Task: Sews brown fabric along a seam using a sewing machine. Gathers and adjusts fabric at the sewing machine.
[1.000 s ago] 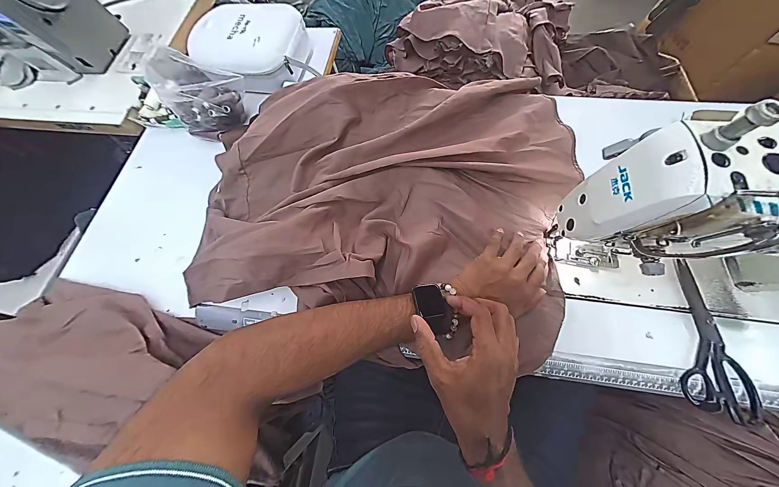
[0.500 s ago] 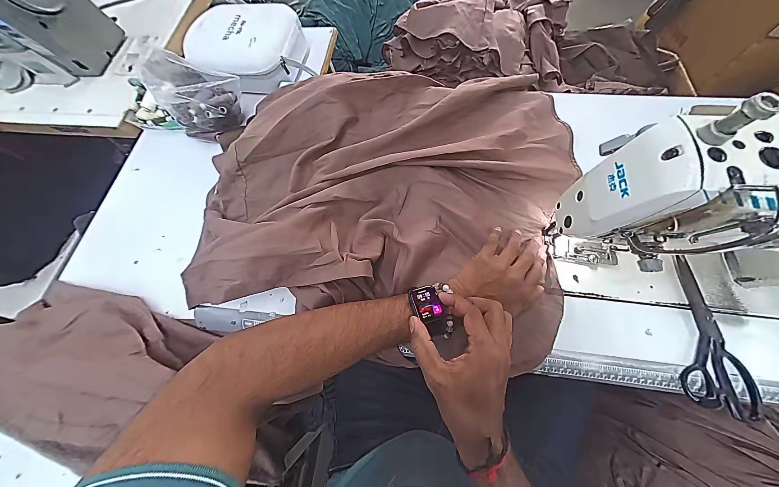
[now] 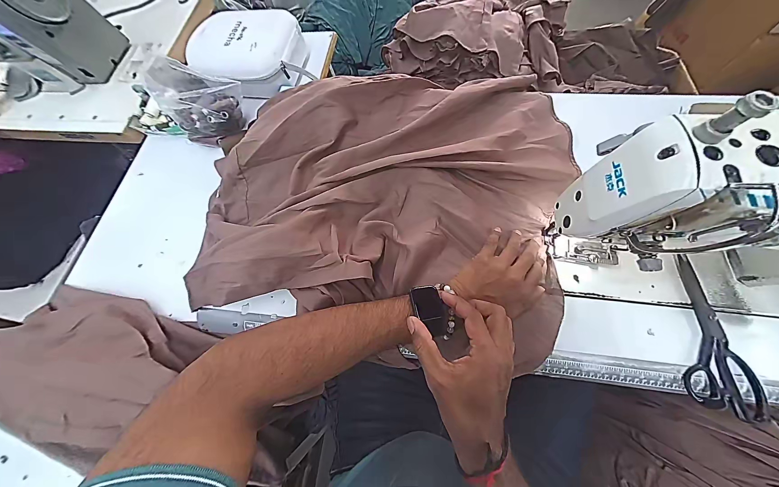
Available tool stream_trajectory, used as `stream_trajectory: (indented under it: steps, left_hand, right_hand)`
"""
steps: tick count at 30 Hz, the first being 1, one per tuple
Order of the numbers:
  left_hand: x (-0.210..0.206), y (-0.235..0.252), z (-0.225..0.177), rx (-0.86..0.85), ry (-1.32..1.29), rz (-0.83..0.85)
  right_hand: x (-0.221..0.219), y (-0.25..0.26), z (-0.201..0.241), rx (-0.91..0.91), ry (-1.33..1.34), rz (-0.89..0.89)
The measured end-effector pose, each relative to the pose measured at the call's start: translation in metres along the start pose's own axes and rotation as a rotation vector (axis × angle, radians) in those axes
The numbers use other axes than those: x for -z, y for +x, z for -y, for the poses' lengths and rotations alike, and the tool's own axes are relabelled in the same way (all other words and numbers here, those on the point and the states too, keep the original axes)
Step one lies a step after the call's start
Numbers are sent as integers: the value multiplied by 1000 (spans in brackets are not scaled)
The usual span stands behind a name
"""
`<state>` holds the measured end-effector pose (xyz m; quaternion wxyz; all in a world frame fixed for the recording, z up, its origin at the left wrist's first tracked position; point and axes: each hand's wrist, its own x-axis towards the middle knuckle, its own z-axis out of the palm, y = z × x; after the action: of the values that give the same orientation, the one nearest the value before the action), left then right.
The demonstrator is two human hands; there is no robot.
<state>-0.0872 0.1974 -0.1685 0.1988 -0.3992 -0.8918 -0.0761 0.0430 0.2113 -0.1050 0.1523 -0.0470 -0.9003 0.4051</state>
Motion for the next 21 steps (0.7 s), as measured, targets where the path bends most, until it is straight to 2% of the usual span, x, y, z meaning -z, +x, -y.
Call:
stream_trajectory:
  steps: [5,21]
  left_hand:
    - [8,1,2,-25,-13,49]
    - [9,0,1,-15,6,54]
  right_hand:
    - [-1,1,0,-3,8,-6]
    - [-5,-1,1,-6,5,-29]
